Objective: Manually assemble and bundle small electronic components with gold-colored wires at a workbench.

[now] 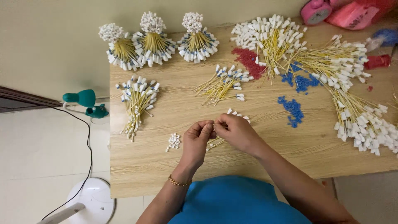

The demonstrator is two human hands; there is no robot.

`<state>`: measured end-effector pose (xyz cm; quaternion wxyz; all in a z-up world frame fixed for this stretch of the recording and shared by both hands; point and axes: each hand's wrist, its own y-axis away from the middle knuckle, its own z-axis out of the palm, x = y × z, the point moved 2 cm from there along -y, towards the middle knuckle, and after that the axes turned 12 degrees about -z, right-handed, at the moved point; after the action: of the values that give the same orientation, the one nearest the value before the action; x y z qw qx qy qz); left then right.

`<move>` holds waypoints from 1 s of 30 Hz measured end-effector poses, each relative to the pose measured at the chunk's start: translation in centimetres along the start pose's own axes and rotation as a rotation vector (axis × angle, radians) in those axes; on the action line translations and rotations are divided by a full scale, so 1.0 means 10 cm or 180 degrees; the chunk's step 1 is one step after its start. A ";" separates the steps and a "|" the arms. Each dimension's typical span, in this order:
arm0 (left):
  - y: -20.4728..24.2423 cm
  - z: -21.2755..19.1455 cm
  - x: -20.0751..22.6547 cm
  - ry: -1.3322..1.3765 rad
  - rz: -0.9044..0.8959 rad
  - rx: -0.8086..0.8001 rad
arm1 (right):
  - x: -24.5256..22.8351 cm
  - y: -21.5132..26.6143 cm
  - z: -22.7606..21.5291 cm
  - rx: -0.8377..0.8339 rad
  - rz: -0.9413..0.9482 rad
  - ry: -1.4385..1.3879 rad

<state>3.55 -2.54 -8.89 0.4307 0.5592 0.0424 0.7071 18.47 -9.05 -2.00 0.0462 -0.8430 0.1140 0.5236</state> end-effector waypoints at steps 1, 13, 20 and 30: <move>-0.09 -0.05 -0.09 -0.0002 -0.0024 0.0005 | 0.14 -0.03 0.03 -0.0005 0.0022 -0.0010; -0.66 -0.49 -0.69 -0.0277 -0.0407 0.0327 | 1.47 -0.49 -0.22 0.0146 0.0684 0.1189; -0.60 -0.46 -0.56 0.0285 -0.0431 0.0002 | 1.68 -0.57 -0.24 0.0278 0.0570 0.2135; -0.52 -0.46 -0.52 0.0118 -0.0484 -0.0099 | 1.53 -0.40 -0.31 0.0397 0.0346 0.2215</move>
<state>2.70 -0.74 -17.37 0.4910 0.5344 0.0817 0.6831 28.64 -7.95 -14.44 0.0281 -0.9591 0.1994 0.1989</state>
